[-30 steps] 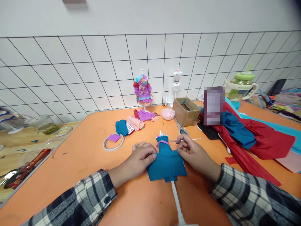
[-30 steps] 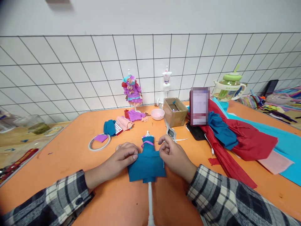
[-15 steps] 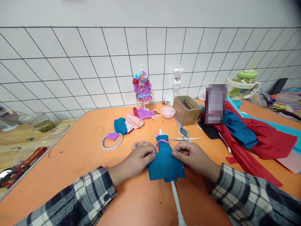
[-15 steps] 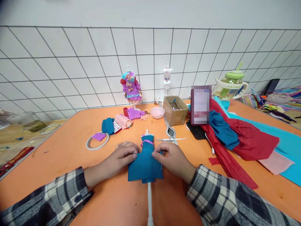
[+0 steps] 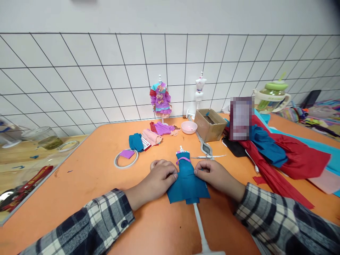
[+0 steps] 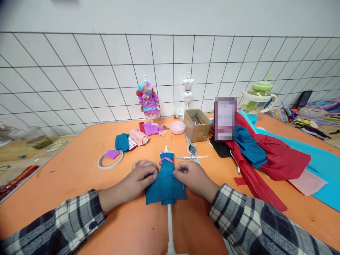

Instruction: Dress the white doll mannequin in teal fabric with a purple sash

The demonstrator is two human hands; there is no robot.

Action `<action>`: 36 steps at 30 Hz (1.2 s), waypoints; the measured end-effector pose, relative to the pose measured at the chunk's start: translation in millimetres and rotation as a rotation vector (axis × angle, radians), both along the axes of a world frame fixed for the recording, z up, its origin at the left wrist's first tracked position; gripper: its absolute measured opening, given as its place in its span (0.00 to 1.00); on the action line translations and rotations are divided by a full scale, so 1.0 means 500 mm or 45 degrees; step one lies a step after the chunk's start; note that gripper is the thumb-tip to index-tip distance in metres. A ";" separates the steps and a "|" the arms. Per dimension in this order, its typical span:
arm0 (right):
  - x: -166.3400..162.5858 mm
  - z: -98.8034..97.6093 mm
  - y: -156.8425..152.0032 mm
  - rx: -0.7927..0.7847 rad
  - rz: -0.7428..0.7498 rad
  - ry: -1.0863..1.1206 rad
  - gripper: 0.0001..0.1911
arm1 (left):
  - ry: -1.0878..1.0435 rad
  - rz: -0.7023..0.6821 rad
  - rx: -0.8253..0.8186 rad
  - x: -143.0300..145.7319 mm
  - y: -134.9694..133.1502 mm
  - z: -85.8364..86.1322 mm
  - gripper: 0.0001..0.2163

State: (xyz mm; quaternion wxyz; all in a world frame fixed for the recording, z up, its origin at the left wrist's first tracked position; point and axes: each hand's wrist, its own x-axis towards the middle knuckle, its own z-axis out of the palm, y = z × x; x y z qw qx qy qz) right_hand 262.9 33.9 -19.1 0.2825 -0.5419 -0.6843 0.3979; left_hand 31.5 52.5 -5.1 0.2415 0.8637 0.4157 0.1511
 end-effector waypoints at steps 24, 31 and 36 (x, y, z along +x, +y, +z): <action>-0.041 0.074 -0.063 -0.024 0.108 0.850 0.25 | -0.530 0.015 0.118 -0.003 -0.059 0.029 0.10; -0.102 0.134 -0.039 -0.062 0.187 1.092 0.28 | -1.072 0.234 -0.632 -0.027 -0.038 0.056 0.21; -0.155 0.150 -0.026 -0.030 0.257 1.165 0.27 | -1.478 0.066 -0.965 -0.063 -0.057 0.085 0.17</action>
